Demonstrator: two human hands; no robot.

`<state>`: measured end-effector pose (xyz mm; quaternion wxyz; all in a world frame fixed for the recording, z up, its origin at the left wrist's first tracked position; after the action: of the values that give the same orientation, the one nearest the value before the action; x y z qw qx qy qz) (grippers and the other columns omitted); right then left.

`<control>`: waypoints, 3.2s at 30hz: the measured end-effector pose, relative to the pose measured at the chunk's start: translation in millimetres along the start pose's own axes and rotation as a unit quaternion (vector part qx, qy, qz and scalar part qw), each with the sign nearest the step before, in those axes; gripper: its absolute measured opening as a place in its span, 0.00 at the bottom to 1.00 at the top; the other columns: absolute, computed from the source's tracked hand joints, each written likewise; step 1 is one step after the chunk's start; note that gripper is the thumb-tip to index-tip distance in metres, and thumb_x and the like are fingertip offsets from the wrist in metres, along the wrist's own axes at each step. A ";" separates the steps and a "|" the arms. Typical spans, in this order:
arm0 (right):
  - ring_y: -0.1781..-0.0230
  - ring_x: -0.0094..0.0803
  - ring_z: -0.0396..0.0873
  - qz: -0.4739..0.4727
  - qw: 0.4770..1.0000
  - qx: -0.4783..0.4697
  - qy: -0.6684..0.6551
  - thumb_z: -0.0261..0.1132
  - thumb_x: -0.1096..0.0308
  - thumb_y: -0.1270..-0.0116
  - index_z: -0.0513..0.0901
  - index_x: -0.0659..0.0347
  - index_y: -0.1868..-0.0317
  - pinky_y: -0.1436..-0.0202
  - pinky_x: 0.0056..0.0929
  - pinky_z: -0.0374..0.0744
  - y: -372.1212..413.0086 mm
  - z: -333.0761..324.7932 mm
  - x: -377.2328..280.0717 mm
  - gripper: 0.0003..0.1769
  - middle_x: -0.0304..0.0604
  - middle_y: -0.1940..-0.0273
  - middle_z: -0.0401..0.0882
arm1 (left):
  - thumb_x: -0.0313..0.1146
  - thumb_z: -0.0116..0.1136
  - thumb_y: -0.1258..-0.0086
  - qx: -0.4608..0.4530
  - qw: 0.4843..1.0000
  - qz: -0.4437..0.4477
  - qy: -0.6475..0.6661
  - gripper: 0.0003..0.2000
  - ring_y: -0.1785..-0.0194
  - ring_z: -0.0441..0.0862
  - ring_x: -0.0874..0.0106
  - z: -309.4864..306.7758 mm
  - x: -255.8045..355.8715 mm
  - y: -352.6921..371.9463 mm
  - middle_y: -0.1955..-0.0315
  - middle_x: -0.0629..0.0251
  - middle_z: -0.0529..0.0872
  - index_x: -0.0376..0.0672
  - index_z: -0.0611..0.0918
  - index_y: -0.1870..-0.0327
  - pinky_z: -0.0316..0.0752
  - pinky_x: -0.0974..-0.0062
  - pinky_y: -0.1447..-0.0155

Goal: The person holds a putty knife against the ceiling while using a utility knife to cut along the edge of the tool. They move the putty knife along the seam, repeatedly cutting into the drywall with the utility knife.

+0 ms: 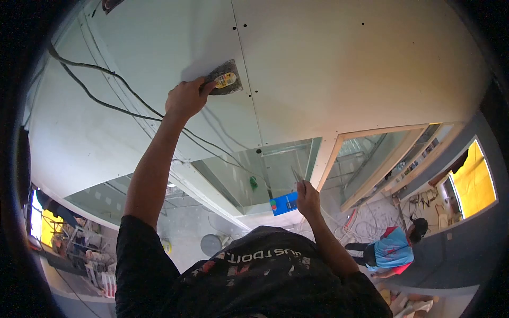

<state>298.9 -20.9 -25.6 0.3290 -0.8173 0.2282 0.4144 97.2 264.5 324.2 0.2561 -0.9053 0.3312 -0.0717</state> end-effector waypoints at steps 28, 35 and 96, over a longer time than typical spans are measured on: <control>0.71 0.45 0.84 0.006 1.000 0.007 0.012 0.58 0.58 0.18 0.82 0.66 0.50 0.65 0.44 0.78 -3.1 0.0 9.3 0.17 0.52 0.72 0.82 | 0.64 0.48 0.20 -0.022 0.999 -0.032 0.001 0.27 0.59 0.91 0.55 -7.9 3.3 -5.1 0.67 0.57 0.91 0.49 0.90 0.57 0.86 0.52 0.53; 0.42 0.57 0.83 -0.095 0.993 0.008 -0.076 0.54 0.70 0.17 0.69 0.60 0.25 0.40 0.48 0.81 -59.8 10.2 -88.5 0.23 0.62 0.41 0.82 | 0.63 0.49 0.20 -0.017 0.999 -0.035 0.007 0.27 0.59 0.91 0.54 -8.4 4.3 -5.0 0.67 0.57 0.91 0.47 0.89 0.59 0.85 0.51 0.53; 0.54 0.53 0.86 -0.282 0.953 0.107 -0.002 0.56 0.79 0.23 0.65 0.57 0.22 0.54 0.47 0.86 -168.6 55.8 -244.5 0.31 0.57 0.51 0.81 | 0.60 0.52 0.21 -0.019 0.999 -0.047 -0.001 0.22 0.63 0.92 0.60 -9.0 5.6 -7.4 0.71 0.63 0.92 0.55 0.92 0.55 0.87 0.55 0.57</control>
<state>243.3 158.7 211.0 0.5183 -0.8075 0.0304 0.2798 103.0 262.0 335.4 0.2354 -0.9247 0.2893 -0.0761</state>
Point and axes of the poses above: each hand's wrist, its own y-axis away from the middle knuckle, its own z-axis out of the palm, x = y × z, the point moved 2 cm from there along -y, towards the middle knuckle
